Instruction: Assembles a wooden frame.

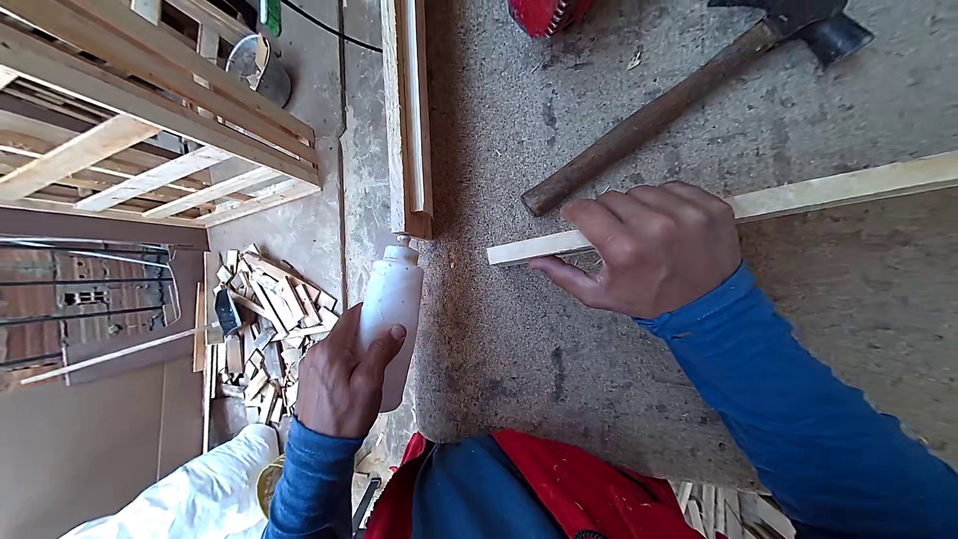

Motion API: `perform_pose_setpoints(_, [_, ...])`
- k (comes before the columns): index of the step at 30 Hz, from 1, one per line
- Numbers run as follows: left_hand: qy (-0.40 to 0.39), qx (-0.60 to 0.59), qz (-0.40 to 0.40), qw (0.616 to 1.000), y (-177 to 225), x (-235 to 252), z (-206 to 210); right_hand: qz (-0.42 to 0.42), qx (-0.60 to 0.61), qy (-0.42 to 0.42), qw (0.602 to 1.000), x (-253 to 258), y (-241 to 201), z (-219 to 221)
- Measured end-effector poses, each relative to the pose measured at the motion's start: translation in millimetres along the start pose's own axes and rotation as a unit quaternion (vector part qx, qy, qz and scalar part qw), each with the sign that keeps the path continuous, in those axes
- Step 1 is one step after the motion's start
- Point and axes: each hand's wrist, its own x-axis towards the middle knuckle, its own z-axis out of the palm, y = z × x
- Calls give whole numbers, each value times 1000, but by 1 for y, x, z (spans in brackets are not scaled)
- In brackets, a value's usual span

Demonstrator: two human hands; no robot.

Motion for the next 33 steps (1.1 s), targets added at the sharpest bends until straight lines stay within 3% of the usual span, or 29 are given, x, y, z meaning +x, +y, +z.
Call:
perform_pose_setpoints(16, [-21,-27,-23,999,1,5,-12,-5,7,6,1000,0,3,0])
perform_pose_setpoints(19, [36,-33,-29,998,-5,7,-14,-6,7,9,1000,1,4,0])
perform_pose_setpoints(21, [85,-125,24,988,5,4,-25,-5,6,16,1000,1,4,0])
perform_pose_setpoints(23, [82,-206,91,971,24,3,-46,4,14,20,1000,-4,-5,0])
perform_pose_setpoints(27, [43,-79,266,960,94,57,-65,29,-2,44,999,-3,-3,1])
perform_pose_setpoints(30, [-1,-49,390,920,161,108,-67,11,3,46,999,-6,0,4])
perform_pose_setpoints(33, [76,-16,383,920,177,153,-75,-8,22,19,1000,-7,3,-2])
